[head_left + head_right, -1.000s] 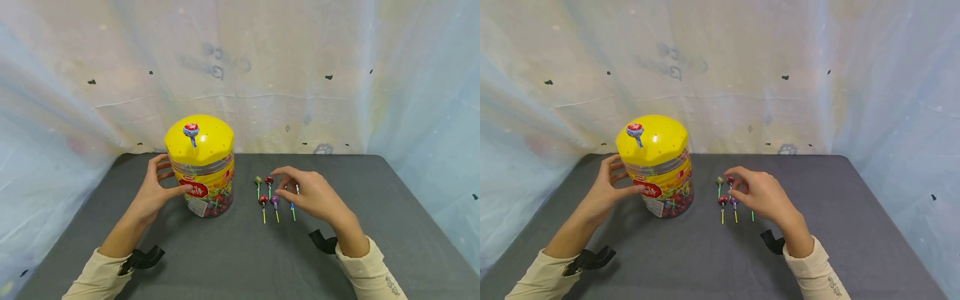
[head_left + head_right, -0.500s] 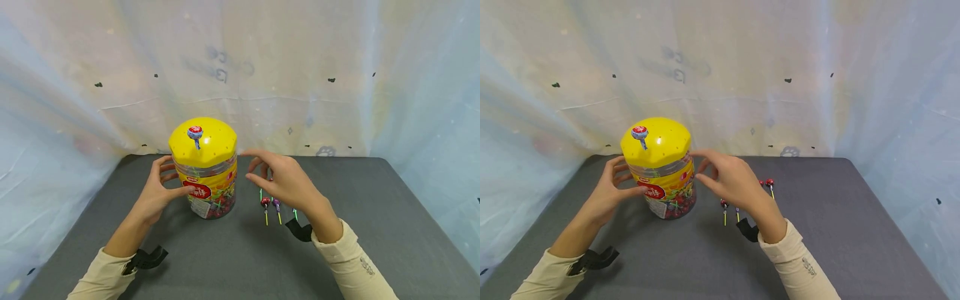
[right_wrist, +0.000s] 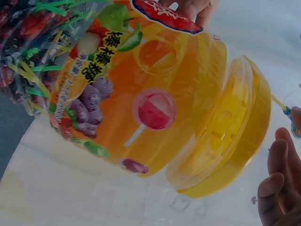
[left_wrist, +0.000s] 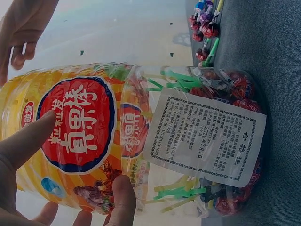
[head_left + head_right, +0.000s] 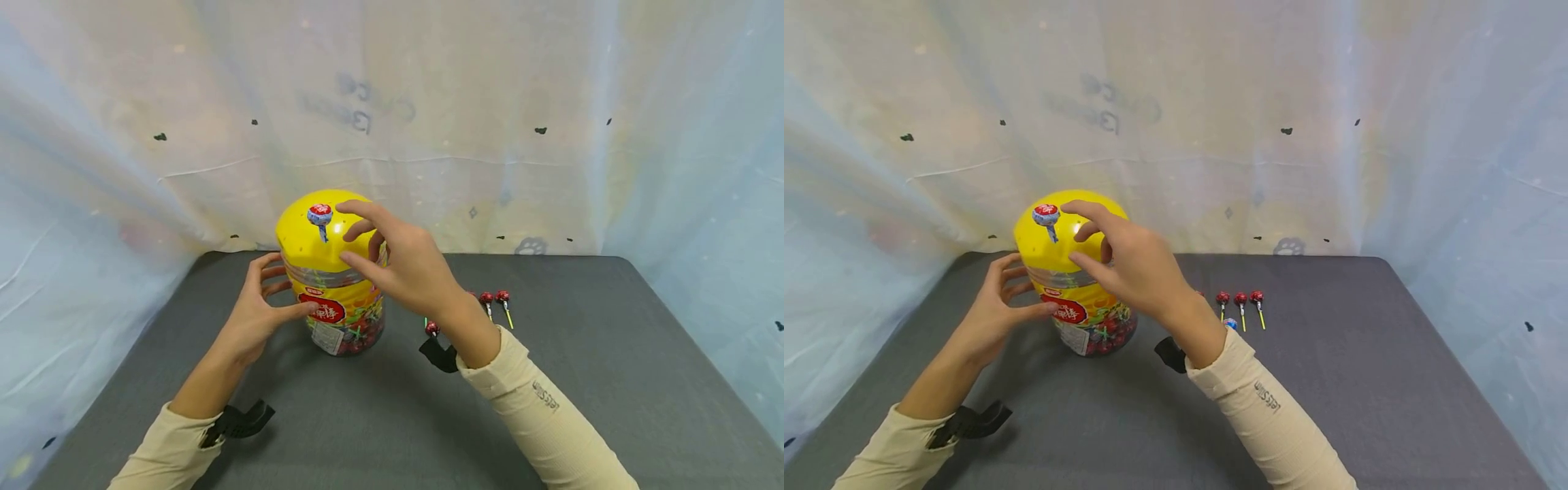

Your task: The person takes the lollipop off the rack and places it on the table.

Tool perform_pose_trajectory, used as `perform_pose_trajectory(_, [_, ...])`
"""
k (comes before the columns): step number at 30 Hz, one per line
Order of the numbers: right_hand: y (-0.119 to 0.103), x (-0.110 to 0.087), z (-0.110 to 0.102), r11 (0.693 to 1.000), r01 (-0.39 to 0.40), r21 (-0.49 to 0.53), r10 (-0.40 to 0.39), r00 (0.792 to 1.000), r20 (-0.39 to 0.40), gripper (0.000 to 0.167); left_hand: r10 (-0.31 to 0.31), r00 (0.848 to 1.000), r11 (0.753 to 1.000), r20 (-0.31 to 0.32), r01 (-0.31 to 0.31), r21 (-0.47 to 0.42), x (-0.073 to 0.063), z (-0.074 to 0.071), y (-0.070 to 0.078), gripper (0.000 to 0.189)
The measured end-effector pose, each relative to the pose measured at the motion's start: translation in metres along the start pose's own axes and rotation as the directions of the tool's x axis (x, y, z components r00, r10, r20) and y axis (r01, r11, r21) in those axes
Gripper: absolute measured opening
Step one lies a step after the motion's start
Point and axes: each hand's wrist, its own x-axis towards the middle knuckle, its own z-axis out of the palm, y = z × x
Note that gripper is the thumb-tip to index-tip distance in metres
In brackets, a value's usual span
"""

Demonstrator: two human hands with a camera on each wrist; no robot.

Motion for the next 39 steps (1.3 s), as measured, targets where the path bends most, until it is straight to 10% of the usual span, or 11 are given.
perform_pose_trajectory(39, [-0.015, 0.023, 0.005, 0.998, 0.063, -0.016, -0.064, 0.996, -0.069, 0.045, 0.084, 0.995, 0.992, -0.062, -0.077, 0.103, -0.007, -0.007, 0.01, 0.094])
